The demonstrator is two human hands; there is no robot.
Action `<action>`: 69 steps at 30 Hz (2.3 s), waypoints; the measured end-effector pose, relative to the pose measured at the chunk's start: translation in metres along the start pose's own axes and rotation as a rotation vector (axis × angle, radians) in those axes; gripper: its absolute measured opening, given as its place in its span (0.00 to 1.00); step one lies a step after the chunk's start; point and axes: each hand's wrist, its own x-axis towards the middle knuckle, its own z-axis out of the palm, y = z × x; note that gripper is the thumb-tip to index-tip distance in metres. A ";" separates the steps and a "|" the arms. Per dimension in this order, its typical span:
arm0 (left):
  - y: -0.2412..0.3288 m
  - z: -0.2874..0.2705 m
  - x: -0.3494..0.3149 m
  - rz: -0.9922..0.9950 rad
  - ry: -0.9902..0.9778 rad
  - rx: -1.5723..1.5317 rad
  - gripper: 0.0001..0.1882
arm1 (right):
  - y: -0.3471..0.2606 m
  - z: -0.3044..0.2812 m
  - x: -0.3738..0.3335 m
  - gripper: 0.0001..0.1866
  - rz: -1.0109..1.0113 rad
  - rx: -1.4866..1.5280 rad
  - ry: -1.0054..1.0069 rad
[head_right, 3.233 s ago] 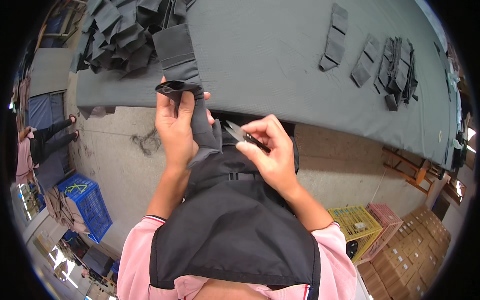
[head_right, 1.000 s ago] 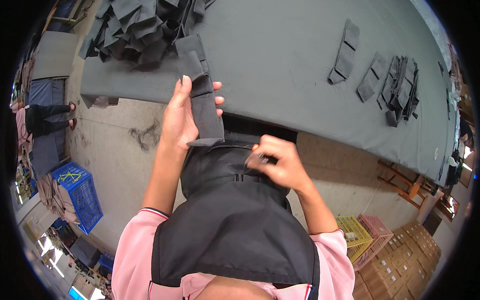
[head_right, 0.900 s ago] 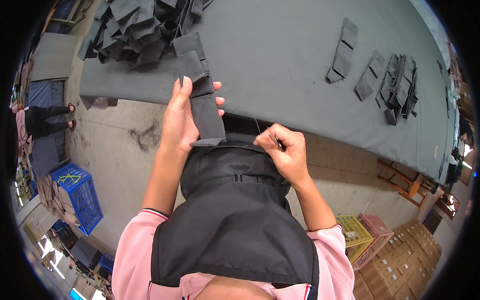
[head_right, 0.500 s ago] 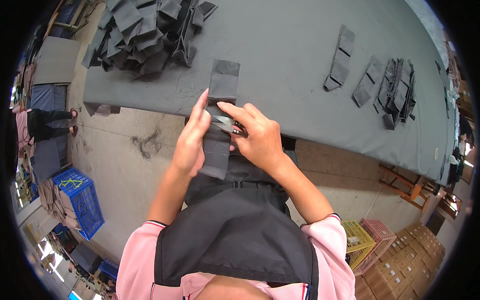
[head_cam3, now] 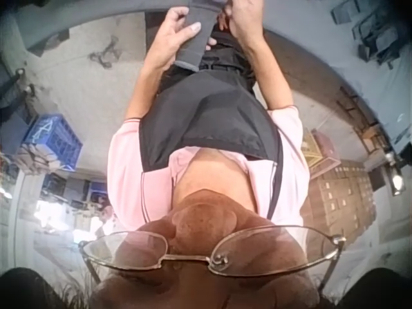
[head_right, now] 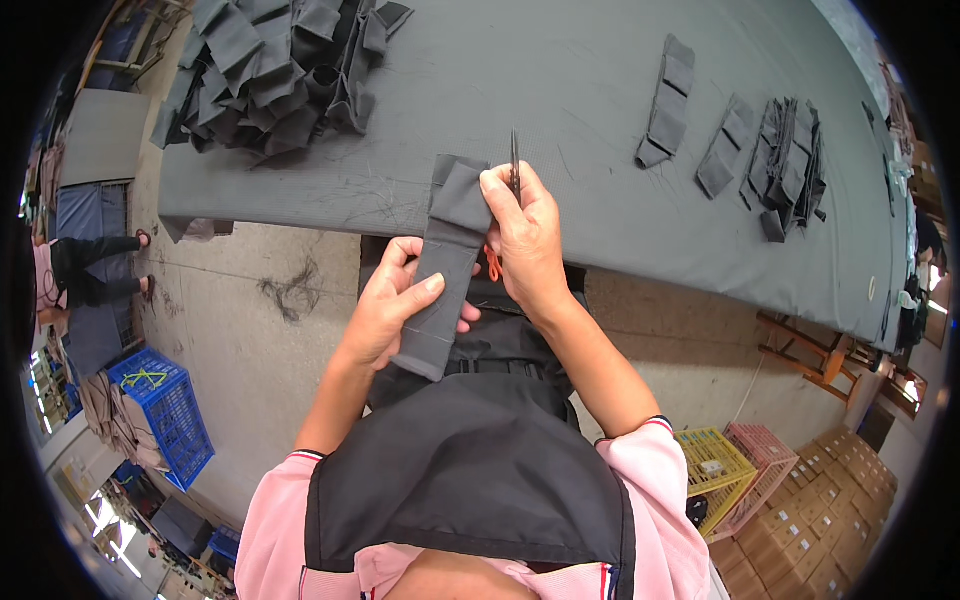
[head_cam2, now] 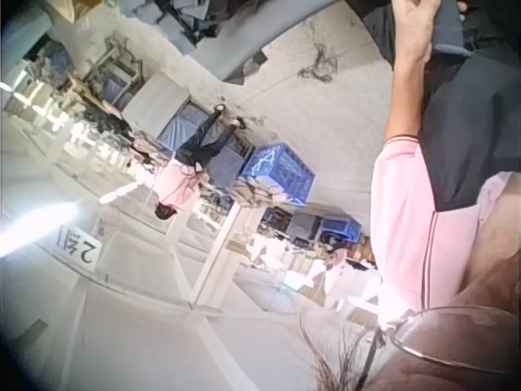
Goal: Trimming excess threads and inspecting small black fabric components with snips.
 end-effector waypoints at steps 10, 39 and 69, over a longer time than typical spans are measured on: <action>-0.001 -0.022 0.008 0.846 0.046 1.260 0.20 | 0.015 -0.002 0.000 0.08 0.287 -0.115 -0.162; -0.006 -0.026 0.009 0.604 0.071 0.809 0.31 | 0.010 -0.025 -0.058 0.13 -0.649 -0.972 -0.077; 0.002 -0.024 0.000 0.594 -0.009 1.131 0.35 | 0.006 -0.025 -0.049 0.12 -0.746 -1.091 -0.274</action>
